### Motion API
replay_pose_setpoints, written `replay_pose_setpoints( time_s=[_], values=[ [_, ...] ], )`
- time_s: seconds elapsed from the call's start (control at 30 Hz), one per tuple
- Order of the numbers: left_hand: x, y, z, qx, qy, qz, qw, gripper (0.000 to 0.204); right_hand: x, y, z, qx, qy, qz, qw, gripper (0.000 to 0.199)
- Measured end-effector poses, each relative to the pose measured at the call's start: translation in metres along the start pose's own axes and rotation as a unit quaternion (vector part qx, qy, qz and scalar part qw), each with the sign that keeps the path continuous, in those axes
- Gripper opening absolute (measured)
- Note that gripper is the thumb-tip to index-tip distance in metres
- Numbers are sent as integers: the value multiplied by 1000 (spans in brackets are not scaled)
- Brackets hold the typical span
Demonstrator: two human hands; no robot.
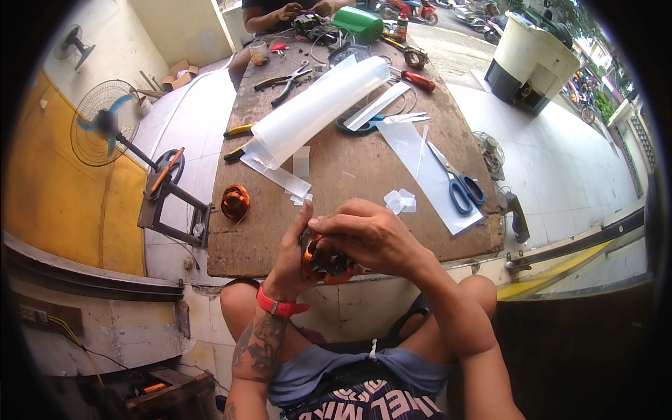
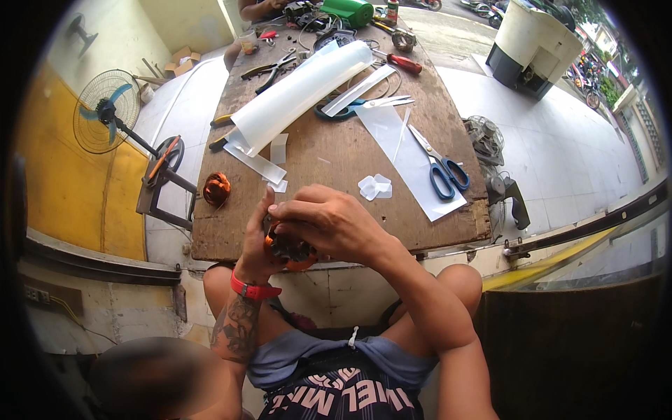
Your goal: The person assembles a small electric motor by hand, inserting copper wire coils into a metal stator and securing them with white tape. The person handles the stator and coils directly, rotating the assembly to fit and tape each coil in place.
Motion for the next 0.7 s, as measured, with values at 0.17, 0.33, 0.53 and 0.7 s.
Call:
replay_pose_setpoints(
  time_s=[0.17, 0.33, 0.53, 0.7],
  values=[
    [-9, 9, 5, 17, 4, -20, 1000, 84, 5, 14, -2, 89, 71, -70, 991, 24],
    [6, 10, -7, 209, -19, -76, 975, 100, 8, 26, 0, 182, 219, -119, 951, 22],
    [0, 17, -3, 287, -22, -58, 956, 96, -5, 4, 16, 118, 209, 141, 960, 42],
    [0, 40, 13, 377, 43, -308, 872, 90, 49, -11, 59, 344, 43, -207, 915, 37]
  ],
)
Point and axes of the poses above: each hand's wrist, its own z-axis away from the middle knuckle, its own x-axis out of the palm, y = z × x, the point moved 6 cm from there along -z, towards the middle knuckle, and after that the axes turned 4 degrees about -x, right-handed, at the moved point
